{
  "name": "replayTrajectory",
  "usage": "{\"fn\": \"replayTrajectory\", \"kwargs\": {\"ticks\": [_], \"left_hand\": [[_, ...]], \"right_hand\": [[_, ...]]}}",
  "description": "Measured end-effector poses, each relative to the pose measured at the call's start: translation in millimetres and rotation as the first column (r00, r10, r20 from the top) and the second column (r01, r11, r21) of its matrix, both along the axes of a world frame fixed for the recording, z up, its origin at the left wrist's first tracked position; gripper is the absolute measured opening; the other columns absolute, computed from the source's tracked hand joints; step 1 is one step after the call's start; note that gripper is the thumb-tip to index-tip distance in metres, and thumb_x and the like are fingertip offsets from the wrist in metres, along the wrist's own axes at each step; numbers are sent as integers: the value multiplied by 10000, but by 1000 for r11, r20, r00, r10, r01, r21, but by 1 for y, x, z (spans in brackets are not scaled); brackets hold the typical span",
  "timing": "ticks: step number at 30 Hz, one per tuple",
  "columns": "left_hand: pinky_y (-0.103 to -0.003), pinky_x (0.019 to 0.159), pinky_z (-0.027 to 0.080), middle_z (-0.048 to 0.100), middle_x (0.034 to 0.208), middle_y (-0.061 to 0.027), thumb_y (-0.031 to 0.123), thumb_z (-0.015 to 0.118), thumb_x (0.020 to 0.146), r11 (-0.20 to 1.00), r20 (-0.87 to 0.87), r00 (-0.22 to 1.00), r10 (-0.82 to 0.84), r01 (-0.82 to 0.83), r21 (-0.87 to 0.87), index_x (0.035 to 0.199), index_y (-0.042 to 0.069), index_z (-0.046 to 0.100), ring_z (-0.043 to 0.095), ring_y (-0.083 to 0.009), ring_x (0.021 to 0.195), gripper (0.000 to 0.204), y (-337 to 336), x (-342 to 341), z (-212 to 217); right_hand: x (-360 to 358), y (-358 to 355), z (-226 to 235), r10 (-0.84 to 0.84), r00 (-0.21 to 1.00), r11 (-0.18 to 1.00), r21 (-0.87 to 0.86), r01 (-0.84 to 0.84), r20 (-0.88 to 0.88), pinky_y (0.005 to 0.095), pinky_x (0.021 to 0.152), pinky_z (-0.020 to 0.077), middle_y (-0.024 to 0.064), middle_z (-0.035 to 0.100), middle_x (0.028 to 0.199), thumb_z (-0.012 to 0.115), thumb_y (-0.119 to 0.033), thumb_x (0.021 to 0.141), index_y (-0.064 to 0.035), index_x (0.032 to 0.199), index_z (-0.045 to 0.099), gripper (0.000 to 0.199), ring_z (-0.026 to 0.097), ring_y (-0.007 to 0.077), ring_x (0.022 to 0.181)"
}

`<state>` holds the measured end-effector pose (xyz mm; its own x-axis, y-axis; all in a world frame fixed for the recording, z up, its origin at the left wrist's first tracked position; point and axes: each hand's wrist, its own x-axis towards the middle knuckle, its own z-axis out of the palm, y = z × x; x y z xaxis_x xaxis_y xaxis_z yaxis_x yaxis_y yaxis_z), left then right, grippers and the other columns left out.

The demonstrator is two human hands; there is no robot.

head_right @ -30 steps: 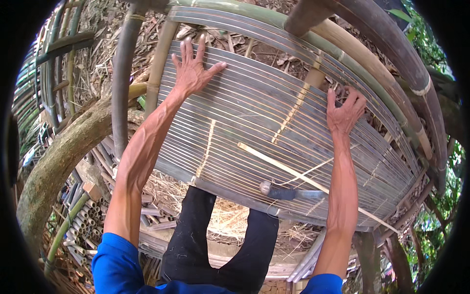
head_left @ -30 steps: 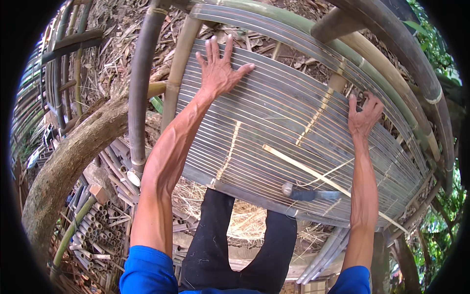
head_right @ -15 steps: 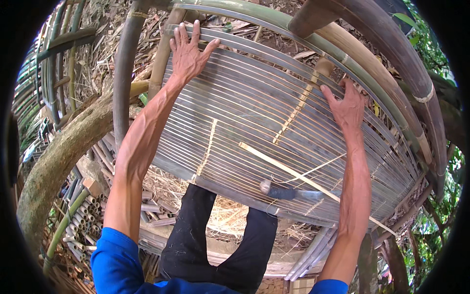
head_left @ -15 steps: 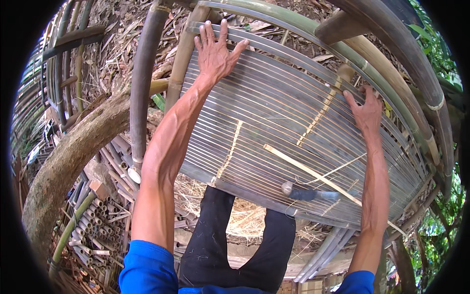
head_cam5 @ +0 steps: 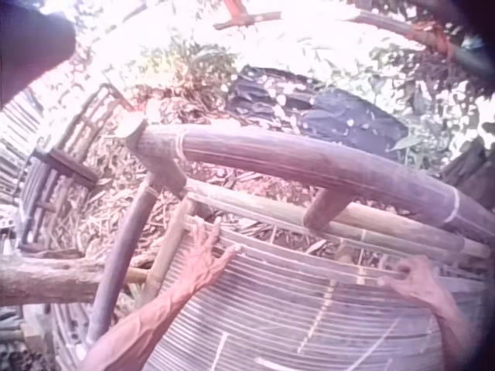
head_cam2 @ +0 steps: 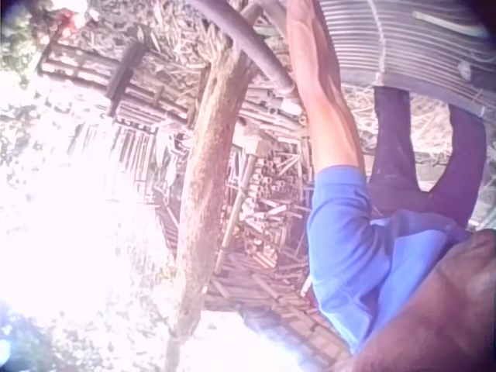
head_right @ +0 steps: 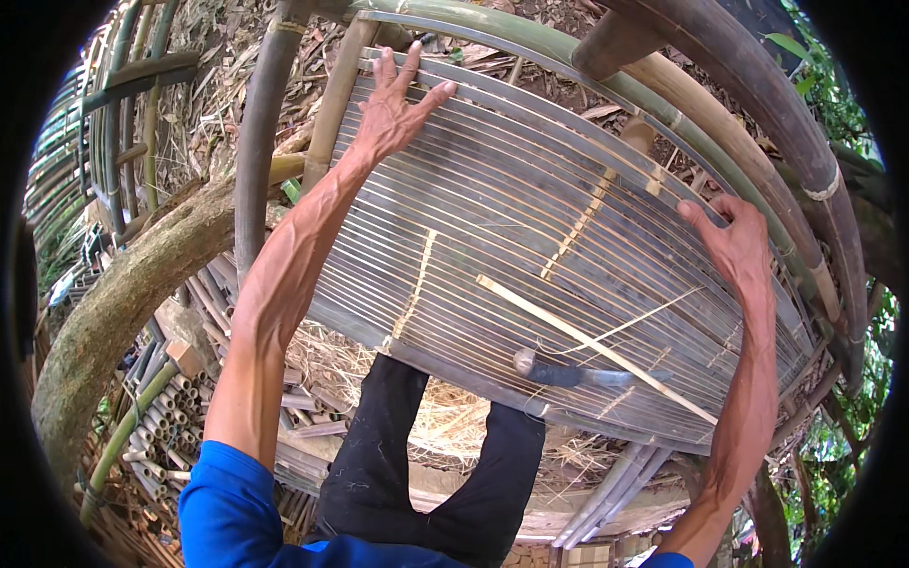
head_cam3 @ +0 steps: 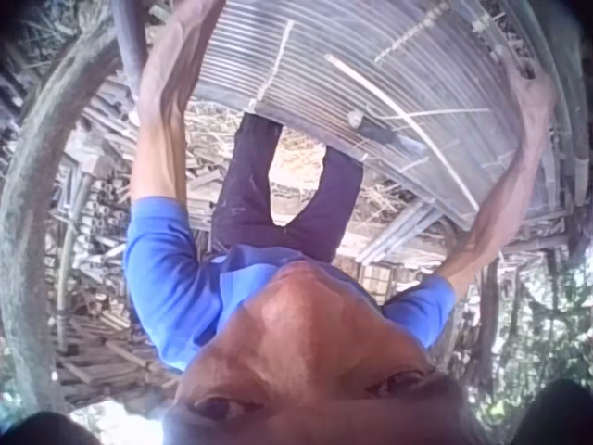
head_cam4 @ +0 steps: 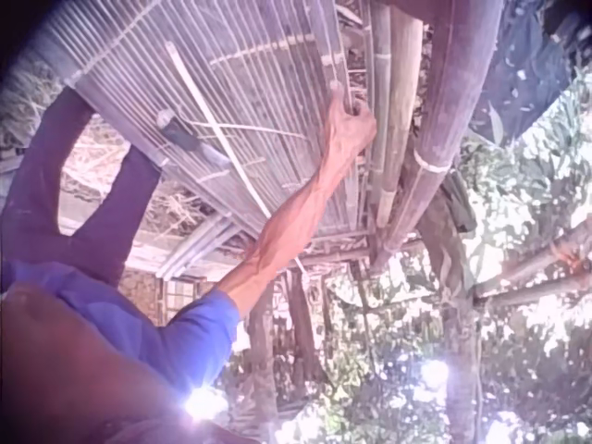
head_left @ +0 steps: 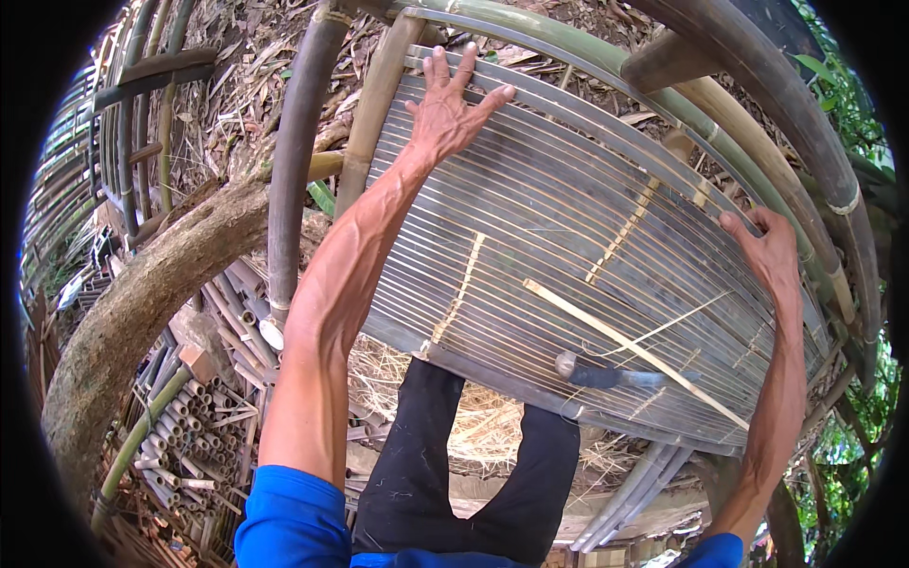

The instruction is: The person scrapes a strip of bamboo with a machete and weaves it into the slats of a bamboo bed frame.

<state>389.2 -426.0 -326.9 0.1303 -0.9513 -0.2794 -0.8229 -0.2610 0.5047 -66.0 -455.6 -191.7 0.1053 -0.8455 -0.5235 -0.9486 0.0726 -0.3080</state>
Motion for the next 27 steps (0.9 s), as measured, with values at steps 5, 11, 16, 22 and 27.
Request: {"fn": "replayTrajectory", "kwargs": {"ticks": [5,11,16,22,27], "left_hand": [[-783,1125,87,22,1687,-233,869,528,803,998,-26,1000,12,-11,61,1632,263,202,15,-416,1560,1078,-1,-4,0],[-784,1125,63,14,1685,-239,895,495,795,985,-3,1000,-18,19,173,1636,254,186,18,-420,1559,1102,-3,-3,-4],[-805,1098,-4,-35,1680,-254,888,465,819,998,-40,999,33,-32,48,1638,284,158,-37,-452,1550,1064,4,-3,-12],[-807,1092,-25,-45,1672,-275,879,466,828,999,-55,998,40,-39,23,1626,348,189,-76,-456,1545,998,5,-8,-15],[-814,1089,-18,-26,1667,-289,890,470,813,999,-24,999,33,-32,43,1616,368,228,-77,-475,1539,988,7,-12,-19]], "right_hand": [[-8,-1,4,30,998,1000,-3,-30,-48,371,552,354,34,449,576,782,-628,796,5,692,630,660,415,144,584],[-4,-7,-7,-3,1000,997,74,5,-25,358,569,365,20,478,600,777,-646,794,1,698,643,668,432,131,613],[-5,-15,-10,-48,997,986,163,39,52,340,608,393,30,532,669,807,-595,783,-8,771,628,614,475,133,664],[4,-12,4,205,978,978,-41,-203,45,359,707,438,91,586,867,914,-240,696,-23,936,485,537,521,209,766],[-20,-6,-25,99,995,994,48,-98,-8,374,881,502,149,683,1038,884,-175,729,-20,1085,593,485,650,258,953]]}}
